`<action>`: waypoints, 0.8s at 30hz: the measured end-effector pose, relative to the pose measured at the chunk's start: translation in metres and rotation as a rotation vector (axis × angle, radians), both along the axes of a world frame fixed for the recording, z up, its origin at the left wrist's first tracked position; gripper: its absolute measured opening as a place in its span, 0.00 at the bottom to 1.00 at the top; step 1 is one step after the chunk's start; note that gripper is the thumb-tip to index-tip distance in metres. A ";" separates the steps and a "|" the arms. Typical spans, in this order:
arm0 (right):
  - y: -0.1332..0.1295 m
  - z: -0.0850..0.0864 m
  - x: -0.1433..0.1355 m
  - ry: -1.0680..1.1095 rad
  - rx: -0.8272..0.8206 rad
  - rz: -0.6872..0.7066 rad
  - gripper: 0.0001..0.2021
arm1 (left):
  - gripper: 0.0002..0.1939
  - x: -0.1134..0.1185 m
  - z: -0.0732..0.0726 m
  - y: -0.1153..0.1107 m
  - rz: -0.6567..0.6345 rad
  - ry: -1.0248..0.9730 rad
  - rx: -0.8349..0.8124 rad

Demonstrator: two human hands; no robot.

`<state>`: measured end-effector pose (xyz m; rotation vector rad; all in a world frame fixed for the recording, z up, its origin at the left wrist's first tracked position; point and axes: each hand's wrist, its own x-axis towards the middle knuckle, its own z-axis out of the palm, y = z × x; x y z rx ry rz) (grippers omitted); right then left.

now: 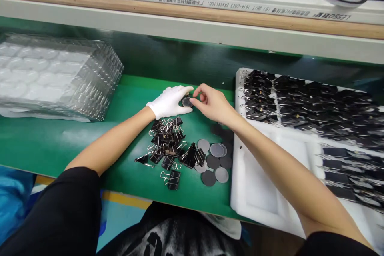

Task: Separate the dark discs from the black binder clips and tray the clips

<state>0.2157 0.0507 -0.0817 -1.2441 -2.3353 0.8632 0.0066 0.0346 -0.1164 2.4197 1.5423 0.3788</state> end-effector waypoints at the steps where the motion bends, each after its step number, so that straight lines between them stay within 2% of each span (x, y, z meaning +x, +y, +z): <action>1: -0.005 0.006 0.001 0.015 -0.008 0.141 0.05 | 0.38 0.000 0.000 0.001 -0.007 0.006 -0.008; 3: -0.017 0.013 0.001 -0.011 -0.038 0.393 0.10 | 0.38 0.001 0.001 0.002 -0.002 0.024 -0.032; 4: -0.022 0.014 -0.001 -0.049 -0.030 0.469 0.14 | 0.38 0.001 0.002 0.003 0.007 0.030 -0.039; 6: -0.031 0.010 -0.006 -0.136 0.059 0.534 0.19 | 0.37 0.002 0.003 0.003 0.019 0.042 -0.043; 10: -0.032 -0.003 -0.008 -0.228 0.282 0.599 0.11 | 0.36 0.002 0.001 0.001 0.015 0.065 -0.018; 15: -0.010 -0.006 0.021 -0.278 0.512 0.558 0.14 | 0.35 0.001 -0.004 0.002 0.014 0.051 0.024; 19: -0.002 0.002 0.044 -0.269 0.504 0.457 0.18 | 0.36 0.000 -0.004 0.003 0.000 0.040 0.030; 24: -0.001 0.007 0.057 -0.235 0.437 0.316 0.22 | 0.38 0.000 -0.004 0.003 0.005 0.029 0.011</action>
